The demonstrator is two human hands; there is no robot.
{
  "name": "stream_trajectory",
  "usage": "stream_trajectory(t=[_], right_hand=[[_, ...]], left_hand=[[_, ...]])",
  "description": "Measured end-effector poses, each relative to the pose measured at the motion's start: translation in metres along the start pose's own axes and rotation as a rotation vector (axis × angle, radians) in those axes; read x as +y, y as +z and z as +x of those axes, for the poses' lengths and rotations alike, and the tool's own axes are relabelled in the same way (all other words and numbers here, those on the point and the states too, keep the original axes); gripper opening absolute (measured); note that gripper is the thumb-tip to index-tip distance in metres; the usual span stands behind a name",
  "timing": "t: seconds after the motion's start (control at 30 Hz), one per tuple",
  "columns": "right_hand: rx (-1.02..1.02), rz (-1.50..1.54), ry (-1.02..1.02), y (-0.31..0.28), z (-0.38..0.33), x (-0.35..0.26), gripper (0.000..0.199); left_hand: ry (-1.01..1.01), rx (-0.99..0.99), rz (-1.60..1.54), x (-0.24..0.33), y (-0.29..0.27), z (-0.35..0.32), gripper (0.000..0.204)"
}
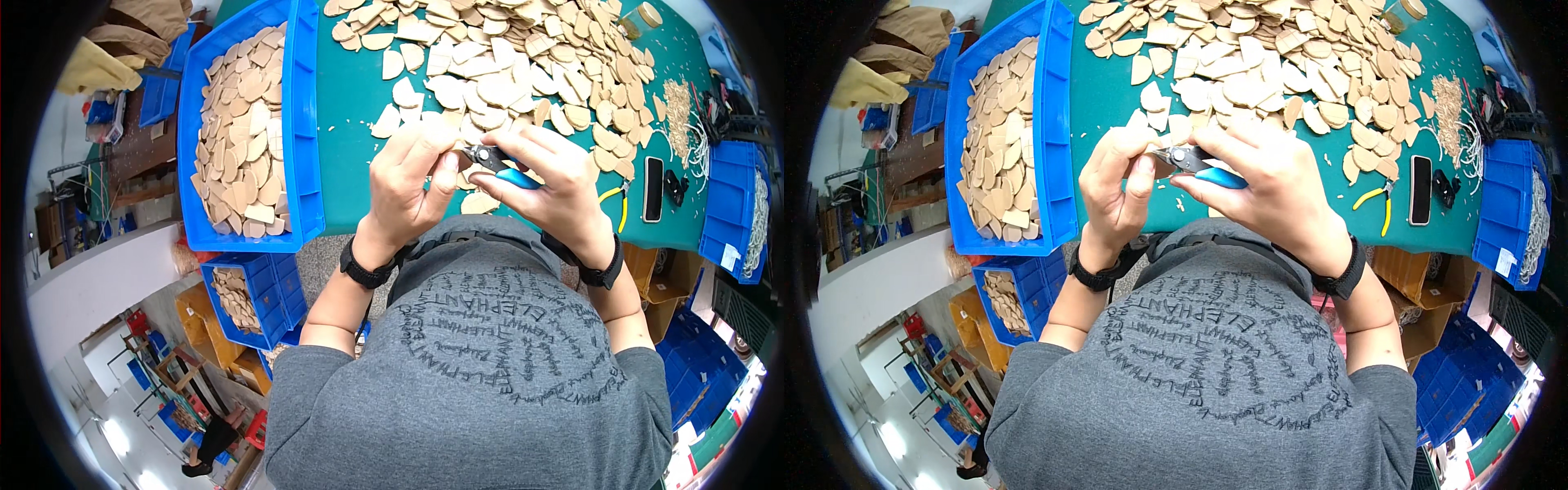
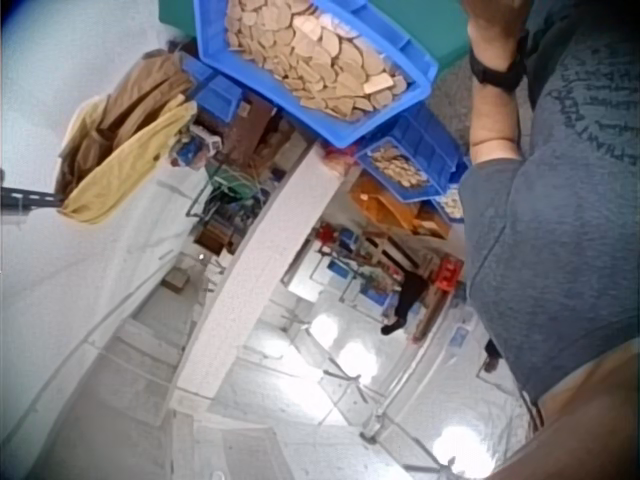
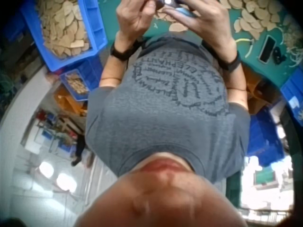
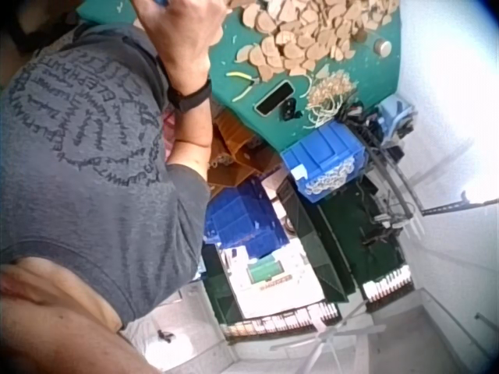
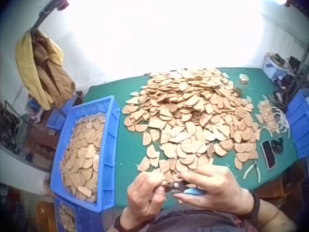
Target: The person uses a small blue utility knife to trim the edges of small, light-colored wooden pieces. They pick up each piece from a large pile on a green table, carefully shave off excess material, and place the finished piece into a blue plastic bin. The process is repetitive, focusing on refining the shape of each individual piece.
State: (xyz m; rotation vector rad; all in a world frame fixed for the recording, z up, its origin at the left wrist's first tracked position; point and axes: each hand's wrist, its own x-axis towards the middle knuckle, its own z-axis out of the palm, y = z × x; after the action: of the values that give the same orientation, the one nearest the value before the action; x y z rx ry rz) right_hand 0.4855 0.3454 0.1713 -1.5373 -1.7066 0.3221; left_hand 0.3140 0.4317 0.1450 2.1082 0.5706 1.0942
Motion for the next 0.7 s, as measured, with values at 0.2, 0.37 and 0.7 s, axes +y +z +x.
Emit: stream_trajectory(t=[0.2, 0.37, 0.7], right_hand=[[-0.006, 0.105, 0.058, 0.006, -0.003, 0.006, 0.035], [0.087, 0.14, 0.281, -0.001, -0.016, 0.017, 0.036], [0.063, 0.145, 0.429, -0.005, -0.046, 0.043, 0.034]], left_hand=[[-0.233, -0.048, -0.223, -0.012, 0.0, -0.011, 0.01], [-0.507, 0.072, -0.326, -0.032, -0.031, -0.008, 0.014], [-0.427, 0.723, 1.039, -0.158, -0.227, 0.061, 0.043]])
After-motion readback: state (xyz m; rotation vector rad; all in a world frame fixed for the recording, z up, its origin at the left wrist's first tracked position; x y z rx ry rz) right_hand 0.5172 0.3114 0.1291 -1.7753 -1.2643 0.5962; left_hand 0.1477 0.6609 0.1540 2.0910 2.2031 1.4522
